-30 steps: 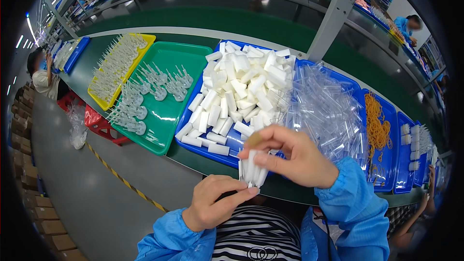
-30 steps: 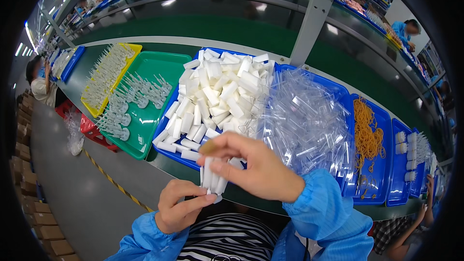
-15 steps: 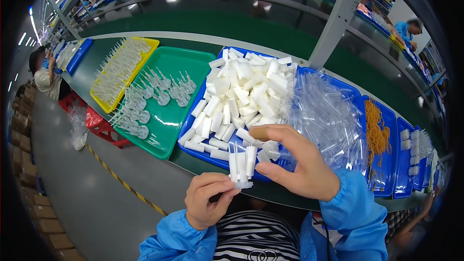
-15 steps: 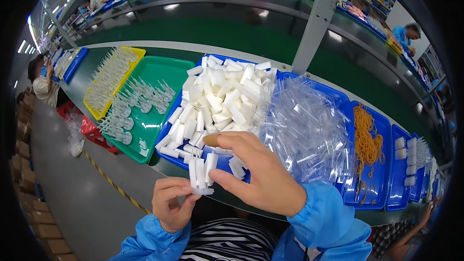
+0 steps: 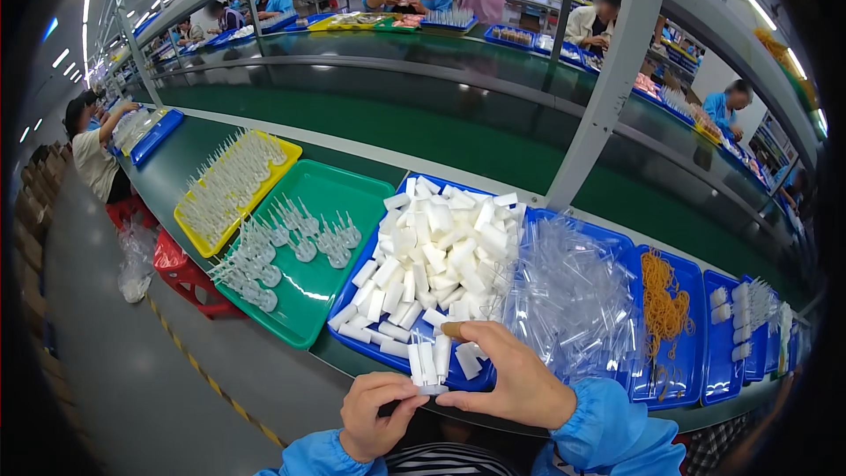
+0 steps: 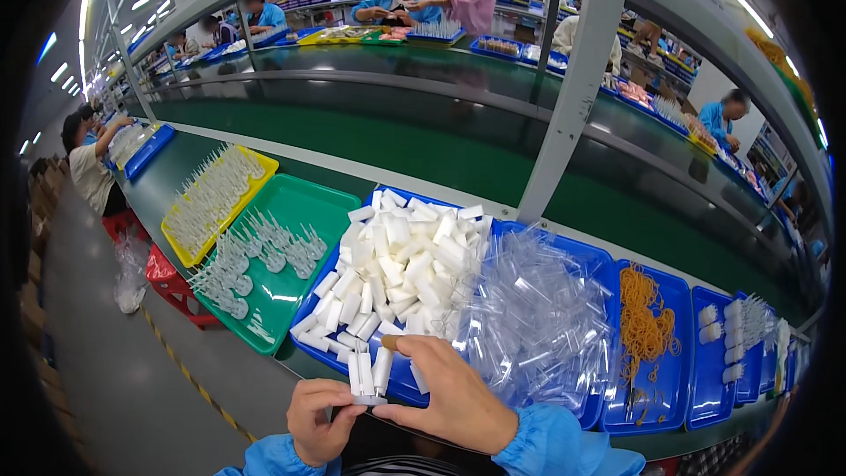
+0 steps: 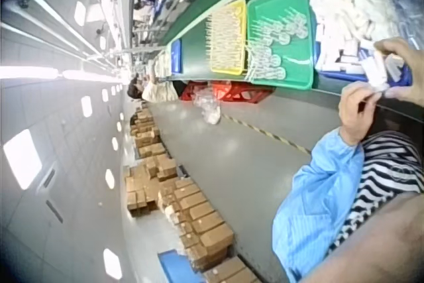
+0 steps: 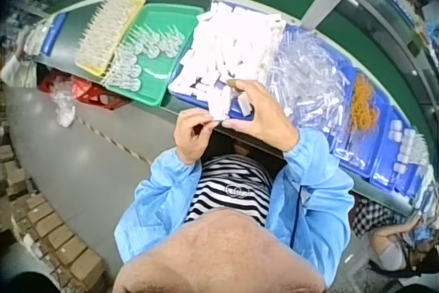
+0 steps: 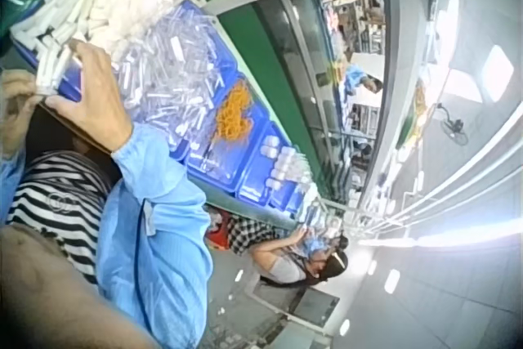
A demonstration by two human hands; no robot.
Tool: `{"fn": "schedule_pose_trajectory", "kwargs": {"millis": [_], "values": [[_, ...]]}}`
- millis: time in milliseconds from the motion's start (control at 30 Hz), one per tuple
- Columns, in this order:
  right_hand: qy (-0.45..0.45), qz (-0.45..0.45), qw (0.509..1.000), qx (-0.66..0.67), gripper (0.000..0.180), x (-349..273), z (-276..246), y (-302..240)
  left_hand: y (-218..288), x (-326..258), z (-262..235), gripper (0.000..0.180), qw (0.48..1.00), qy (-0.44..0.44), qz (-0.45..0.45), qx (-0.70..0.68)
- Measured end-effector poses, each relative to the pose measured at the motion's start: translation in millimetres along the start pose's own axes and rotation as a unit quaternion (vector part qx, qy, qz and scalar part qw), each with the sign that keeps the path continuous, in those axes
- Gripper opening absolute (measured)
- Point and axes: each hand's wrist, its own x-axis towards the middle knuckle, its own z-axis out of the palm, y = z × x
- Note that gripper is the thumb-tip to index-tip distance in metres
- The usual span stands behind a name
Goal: The person assembles small white cylindrical components by inserting them into clear plastic sleeves and securing them with rubber bands. They repeatedly pick up the components, insert them into the sleeves, and use a rubber band to hold the bundle together before placing the finished unit on a tray.
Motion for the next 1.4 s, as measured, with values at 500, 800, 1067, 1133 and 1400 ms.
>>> {"fn": "schedule_pose_trajectory", "kwargs": {"millis": [500,800,1067,1133,1400], "values": [[-0.001,0.063,0.987,0.148,0.049,-6.2,-0.9,0.4,-0.7,-3.9,1.3,0.035,0.999,0.000,-0.004,-0.032],[0.001,0.039,0.994,0.100,0.045,-9.7,1.4,4.1,-0.4,-0.5,-0.4,0.030,1.000,-0.012,0.019,-0.020],[0.037,-0.068,0.995,-0.059,0.064,-9.6,9.8,-5.4,-1.8,-3.0,3.2,0.032,1.000,0.012,0.008,-0.019],[0.043,-0.054,0.996,-0.062,0.066,-9.7,12.8,-4.5,-1.4,-2.8,3.0,0.033,1.000,0.013,0.012,-0.014],[0.053,-0.081,0.991,-0.089,0.069,-11.3,11.3,-6.5,1.7,-3.1,4.7,0.034,0.999,0.004,0.032,-0.018]]}}
